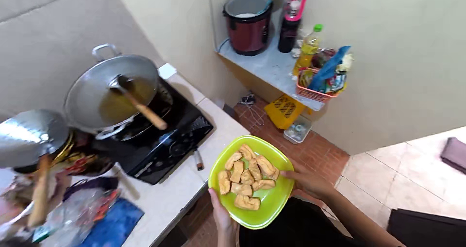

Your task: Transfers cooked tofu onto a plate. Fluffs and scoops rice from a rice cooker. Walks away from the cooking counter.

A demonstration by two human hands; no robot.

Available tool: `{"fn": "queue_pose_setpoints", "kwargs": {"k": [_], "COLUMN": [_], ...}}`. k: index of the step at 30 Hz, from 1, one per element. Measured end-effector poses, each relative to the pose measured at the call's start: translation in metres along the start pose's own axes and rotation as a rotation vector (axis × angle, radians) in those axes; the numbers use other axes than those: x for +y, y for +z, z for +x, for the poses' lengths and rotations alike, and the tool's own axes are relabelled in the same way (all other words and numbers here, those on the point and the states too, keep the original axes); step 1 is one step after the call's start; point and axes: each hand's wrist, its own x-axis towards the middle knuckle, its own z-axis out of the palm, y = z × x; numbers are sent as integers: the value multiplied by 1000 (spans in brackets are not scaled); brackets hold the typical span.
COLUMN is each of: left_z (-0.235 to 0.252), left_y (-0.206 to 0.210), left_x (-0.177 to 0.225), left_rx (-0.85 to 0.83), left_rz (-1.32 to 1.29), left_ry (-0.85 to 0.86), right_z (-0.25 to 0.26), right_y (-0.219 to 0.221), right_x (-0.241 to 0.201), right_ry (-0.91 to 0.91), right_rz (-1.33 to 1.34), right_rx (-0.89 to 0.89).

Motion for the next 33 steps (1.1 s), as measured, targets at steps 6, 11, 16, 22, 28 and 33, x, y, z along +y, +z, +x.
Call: {"fn": "queue_pose_setpoints", "kwargs": {"k": [6,11,16,22,28,33], "left_z": [16,55,110,197,297,357], "left_y": [80,106,147,247,328,370], "left_x": [-29,-29,-36,-43,-69,-105], "left_rx": [-241,-395,-484,-391,-328,-248], "left_rz": [88,408,364,276,233,154], "left_ry": [-112,-312,-319,-215,-217,-309], "right_z": [-13,20,82,157,186,213], "right_y": [-83,-123,-172,-218,-240,-248], "right_x": [-1,-12,-51,-121,-157,-251], "right_ry": [-94,-150,-115,-61,40,-257], "right_rz": [176,251,231,18,-169,-493], "right_rx": [128,190,171,279,183,-65]}}
